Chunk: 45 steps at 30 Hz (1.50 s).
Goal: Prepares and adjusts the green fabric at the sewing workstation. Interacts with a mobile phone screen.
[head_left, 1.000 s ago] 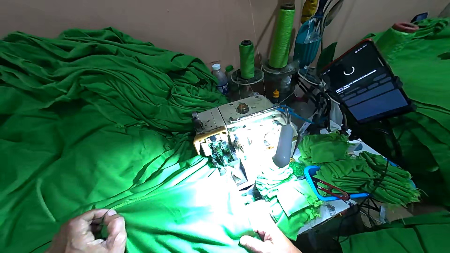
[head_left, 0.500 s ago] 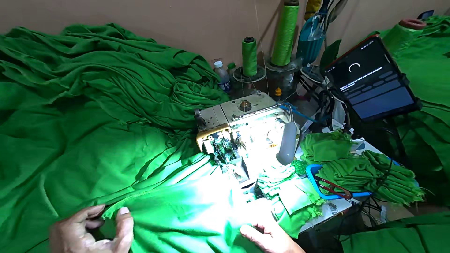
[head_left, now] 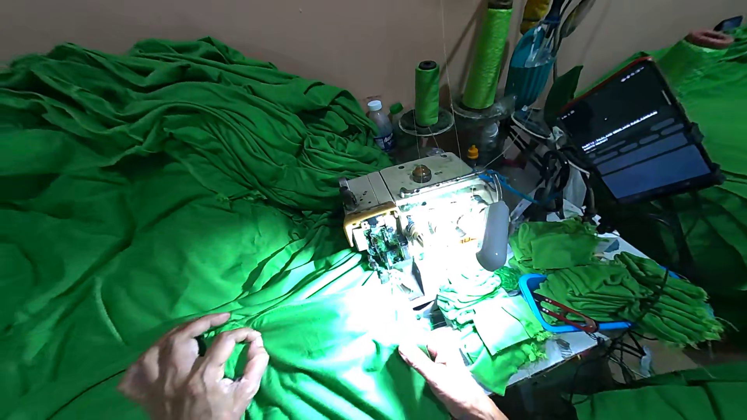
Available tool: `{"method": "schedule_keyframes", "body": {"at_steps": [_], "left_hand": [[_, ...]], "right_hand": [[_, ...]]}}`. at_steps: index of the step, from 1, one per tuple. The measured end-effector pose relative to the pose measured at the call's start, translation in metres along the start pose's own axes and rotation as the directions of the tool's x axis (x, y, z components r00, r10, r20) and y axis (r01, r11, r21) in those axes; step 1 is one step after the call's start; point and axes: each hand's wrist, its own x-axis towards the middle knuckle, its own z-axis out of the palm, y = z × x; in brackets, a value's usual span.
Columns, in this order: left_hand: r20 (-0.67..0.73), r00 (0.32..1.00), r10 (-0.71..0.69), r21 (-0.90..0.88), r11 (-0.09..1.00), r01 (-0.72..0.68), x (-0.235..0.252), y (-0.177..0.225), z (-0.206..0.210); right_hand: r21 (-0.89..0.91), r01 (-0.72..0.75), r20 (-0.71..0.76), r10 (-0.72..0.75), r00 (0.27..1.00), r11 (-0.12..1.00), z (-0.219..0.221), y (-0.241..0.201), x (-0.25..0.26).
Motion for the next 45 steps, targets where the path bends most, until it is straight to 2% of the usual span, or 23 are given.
{"method": "schedule_keyframes", "body": {"at_steps": [2,6,12,15,18,23,26,30,33,38,41,44,45], "left_hand": [[0.012,1.0,0.009,-0.022,1.0,-0.008,0.0,-0.001,0.0],[0.071,0.996,0.048,-0.11,0.993,-0.04,-0.005,-0.008,-0.001],[0.009,0.999,0.048,-0.026,0.998,-0.048,-0.002,0.001,0.006],[0.045,0.998,0.035,0.006,0.999,-0.035,0.0,0.002,0.003],[0.026,0.999,0.047,0.016,0.999,-0.047,-0.001,0.006,0.005],[0.006,0.998,0.056,0.057,0.997,-0.056,-0.003,0.006,0.011],[0.006,0.999,0.035,0.068,0.997,-0.036,-0.003,0.006,0.011],[0.005,0.999,-0.044,0.106,0.993,0.044,-0.002,0.01,0.009],[0.029,0.989,-0.148,0.081,0.986,0.146,0.001,0.015,0.005],[0.033,0.979,-0.202,0.127,0.972,0.196,0.006,0.02,0.005],[0.001,0.981,-0.194,0.011,0.981,0.194,0.015,0.042,-0.005],[-0.048,0.993,-0.105,-0.192,0.977,0.094,0.028,0.089,-0.006],[-0.009,0.996,-0.094,-0.275,0.957,0.088,0.032,0.103,0.0]], "right_hand": [[0.037,0.023,-0.017,-0.023,1.0,0.999,0.001,0.0,-0.001],[-0.011,0.12,-0.005,-0.121,0.993,0.993,-0.005,0.005,0.0],[-0.048,0.177,-0.007,-0.178,0.984,0.983,-0.01,0.006,0.005],[-0.096,0.293,0.017,-0.293,0.956,0.951,-0.006,0.012,0.003],[-0.16,0.309,-0.037,-0.319,0.947,0.938,0.003,0.004,-0.002],[-0.327,0.463,-0.04,-0.502,0.864,0.823,0.01,-0.006,-0.004],[-0.272,0.409,-0.084,-0.445,0.892,0.871,0.008,-0.012,-0.007],[-0.07,0.196,-0.142,-0.204,0.969,0.978,0.011,-0.009,-0.016],[0.039,0.151,-0.12,-0.145,0.982,0.988,0.016,-0.006,-0.015],[0.043,0.005,-0.037,-0.003,0.999,0.999,0.012,0.005,0.002],[0.047,0.053,-0.041,-0.051,0.998,0.998,0.008,0.003,0.008],[0.043,0.125,-0.044,-0.123,0.991,0.991,0.007,0.002,0.011],[0.03,0.147,-0.037,-0.146,0.989,0.989,0.008,0.002,0.01]]}}
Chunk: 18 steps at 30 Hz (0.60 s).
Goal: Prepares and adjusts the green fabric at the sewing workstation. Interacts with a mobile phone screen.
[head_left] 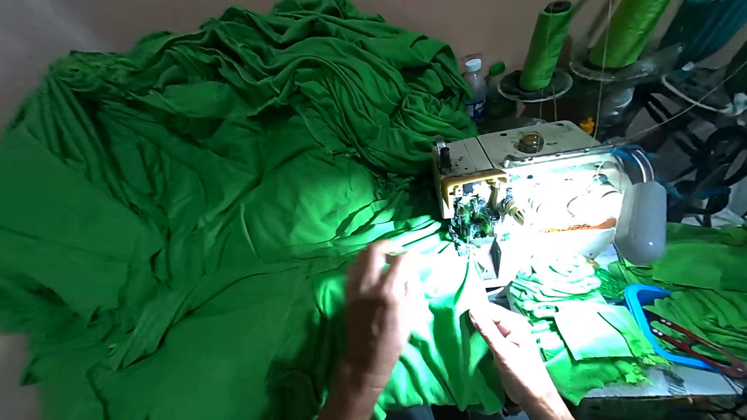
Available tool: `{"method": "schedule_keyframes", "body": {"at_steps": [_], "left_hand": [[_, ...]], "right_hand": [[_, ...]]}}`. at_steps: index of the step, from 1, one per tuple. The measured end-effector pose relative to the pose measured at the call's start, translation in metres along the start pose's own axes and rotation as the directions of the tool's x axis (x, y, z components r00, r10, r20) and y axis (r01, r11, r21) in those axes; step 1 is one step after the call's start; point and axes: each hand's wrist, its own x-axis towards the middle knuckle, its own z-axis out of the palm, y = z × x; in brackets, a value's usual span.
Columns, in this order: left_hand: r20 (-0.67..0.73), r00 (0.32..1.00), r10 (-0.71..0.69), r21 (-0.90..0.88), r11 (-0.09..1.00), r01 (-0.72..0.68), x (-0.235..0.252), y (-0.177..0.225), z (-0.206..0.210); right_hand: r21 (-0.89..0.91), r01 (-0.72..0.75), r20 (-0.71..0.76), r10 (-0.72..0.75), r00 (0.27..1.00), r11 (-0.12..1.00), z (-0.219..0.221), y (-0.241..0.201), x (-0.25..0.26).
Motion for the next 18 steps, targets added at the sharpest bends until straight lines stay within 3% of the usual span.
{"method": "schedule_keyframes", "body": {"at_steps": [3,7,18], "left_hand": [[0.164,0.983,-0.077,-0.169,0.98,0.105,0.005,0.017,0.035],[0.105,0.982,-0.155,-0.122,0.978,0.168,0.008,0.023,0.05],[0.006,0.988,-0.156,-0.109,0.982,0.156,0.003,0.021,0.052]], "right_hand": [[-0.022,0.063,0.042,-0.062,0.997,0.998,-0.003,0.001,-0.004],[-0.032,0.056,0.042,-0.055,0.998,0.998,-0.008,0.003,-0.004],[-0.042,0.046,0.025,-0.045,0.999,0.998,-0.006,0.003,-0.003]]}}
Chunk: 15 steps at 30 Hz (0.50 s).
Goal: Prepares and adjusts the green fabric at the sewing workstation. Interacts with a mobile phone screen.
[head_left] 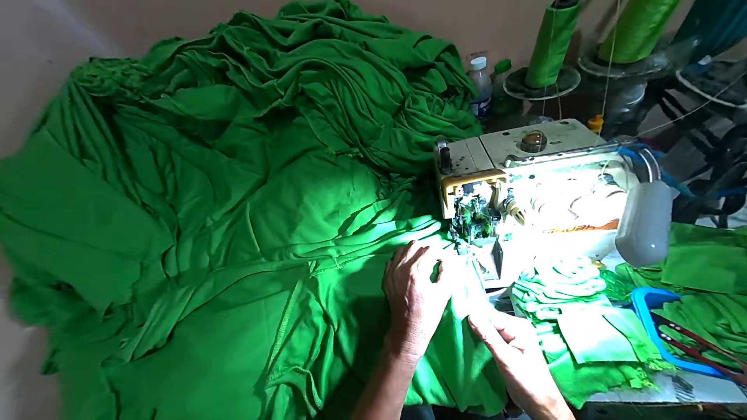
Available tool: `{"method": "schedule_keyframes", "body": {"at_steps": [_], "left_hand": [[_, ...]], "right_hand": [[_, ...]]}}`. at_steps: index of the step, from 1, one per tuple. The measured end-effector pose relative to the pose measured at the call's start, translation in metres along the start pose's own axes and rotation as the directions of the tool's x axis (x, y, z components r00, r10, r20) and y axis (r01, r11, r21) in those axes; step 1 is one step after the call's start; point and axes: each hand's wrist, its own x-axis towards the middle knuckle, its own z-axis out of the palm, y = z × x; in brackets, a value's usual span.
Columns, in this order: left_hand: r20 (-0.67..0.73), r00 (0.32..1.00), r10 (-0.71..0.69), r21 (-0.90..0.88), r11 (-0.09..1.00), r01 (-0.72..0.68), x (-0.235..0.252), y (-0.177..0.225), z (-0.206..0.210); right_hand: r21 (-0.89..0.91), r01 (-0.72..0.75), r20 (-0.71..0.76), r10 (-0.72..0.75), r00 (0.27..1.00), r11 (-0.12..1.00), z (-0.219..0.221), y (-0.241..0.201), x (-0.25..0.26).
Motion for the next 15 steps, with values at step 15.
{"method": "schedule_keyframes", "body": {"at_steps": [15], "left_hand": [[0.044,0.999,-0.005,-0.048,0.999,0.007,-0.007,-0.002,-0.007]], "right_hand": [[0.056,0.054,-0.038,-0.052,0.998,0.997,0.003,-0.002,-0.01]]}}
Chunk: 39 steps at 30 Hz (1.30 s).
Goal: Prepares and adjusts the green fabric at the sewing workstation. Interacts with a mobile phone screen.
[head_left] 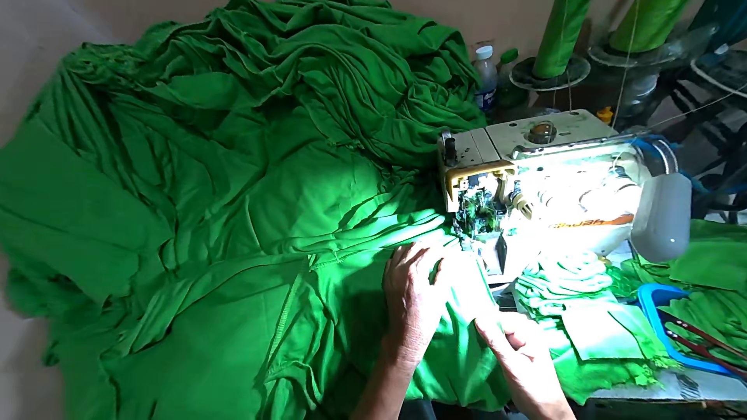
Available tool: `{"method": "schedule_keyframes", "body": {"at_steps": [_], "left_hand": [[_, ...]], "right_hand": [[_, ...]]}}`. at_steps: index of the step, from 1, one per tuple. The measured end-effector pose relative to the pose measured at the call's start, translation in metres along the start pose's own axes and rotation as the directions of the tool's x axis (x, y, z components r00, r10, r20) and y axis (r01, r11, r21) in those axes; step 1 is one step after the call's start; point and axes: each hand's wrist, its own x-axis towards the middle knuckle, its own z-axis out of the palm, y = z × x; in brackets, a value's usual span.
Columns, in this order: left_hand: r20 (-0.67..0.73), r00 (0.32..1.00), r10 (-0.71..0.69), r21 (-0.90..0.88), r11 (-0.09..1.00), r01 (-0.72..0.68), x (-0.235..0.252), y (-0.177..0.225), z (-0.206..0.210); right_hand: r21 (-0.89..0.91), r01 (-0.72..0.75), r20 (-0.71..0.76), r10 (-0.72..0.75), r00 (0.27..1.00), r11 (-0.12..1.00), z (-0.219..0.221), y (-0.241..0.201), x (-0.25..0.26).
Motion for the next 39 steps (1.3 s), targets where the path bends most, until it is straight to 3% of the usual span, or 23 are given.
{"method": "schedule_keyframes", "body": {"at_steps": [6,9,11,15,22,24,26,28,31,34,39], "left_hand": [[-0.026,1.0,0.005,-0.045,0.999,-0.006,0.005,-0.004,0.002],[0.095,0.994,-0.057,-0.101,0.993,0.067,0.023,-0.017,0.006],[0.149,0.989,-0.019,-0.14,0.989,0.04,0.041,-0.032,0.013],[0.147,0.989,0.029,-0.178,0.984,-0.003,0.066,-0.051,0.019],[0.115,0.993,-0.009,-0.098,0.995,0.021,0.096,-0.069,0.033],[0.136,0.991,0.002,-0.097,0.995,0.012,0.081,-0.059,0.02],[0.088,0.995,0.039,-0.061,0.998,-0.034,0.047,-0.033,-0.004],[0.063,0.998,-0.017,-0.058,0.998,0.021,0.005,0.003,-0.028],[0.205,0.975,-0.087,-0.074,0.992,0.104,-0.077,0.043,-0.038],[0.312,0.933,-0.179,-0.024,0.98,0.196,-0.142,0.06,-0.038],[0.355,0.854,-0.38,-0.117,0.888,0.444,-0.197,0.054,-0.053]], "right_hand": [[-0.047,-0.005,-0.023,0.004,1.0,0.999,0.003,-0.003,0.001],[-0.114,0.032,-0.011,-0.034,0.999,0.993,0.006,0.006,0.012],[-0.192,0.032,-0.006,-0.034,0.999,0.981,0.005,0.008,0.02],[-0.292,-0.005,-0.016,0.0,1.0,0.956,0.004,0.006,0.026],[-0.058,-0.167,0.056,0.171,0.984,0.984,0.014,-0.014,0.006],[-0.11,-0.195,0.071,0.204,0.977,0.975,0.012,-0.02,-0.02],[-0.296,-0.138,0.105,0.176,0.979,0.945,0.007,-0.028,-0.051],[-0.462,-0.08,0.186,0.185,0.965,0.883,0.005,-0.042,-0.077],[-0.607,0.033,0.264,0.162,0.951,0.794,-0.002,-0.038,-0.112],[-0.657,0.047,0.307,0.21,0.928,0.753,-0.007,-0.032,-0.138],[-0.562,0.018,0.345,0.215,0.913,0.827,-0.016,-0.024,-0.166]]}}
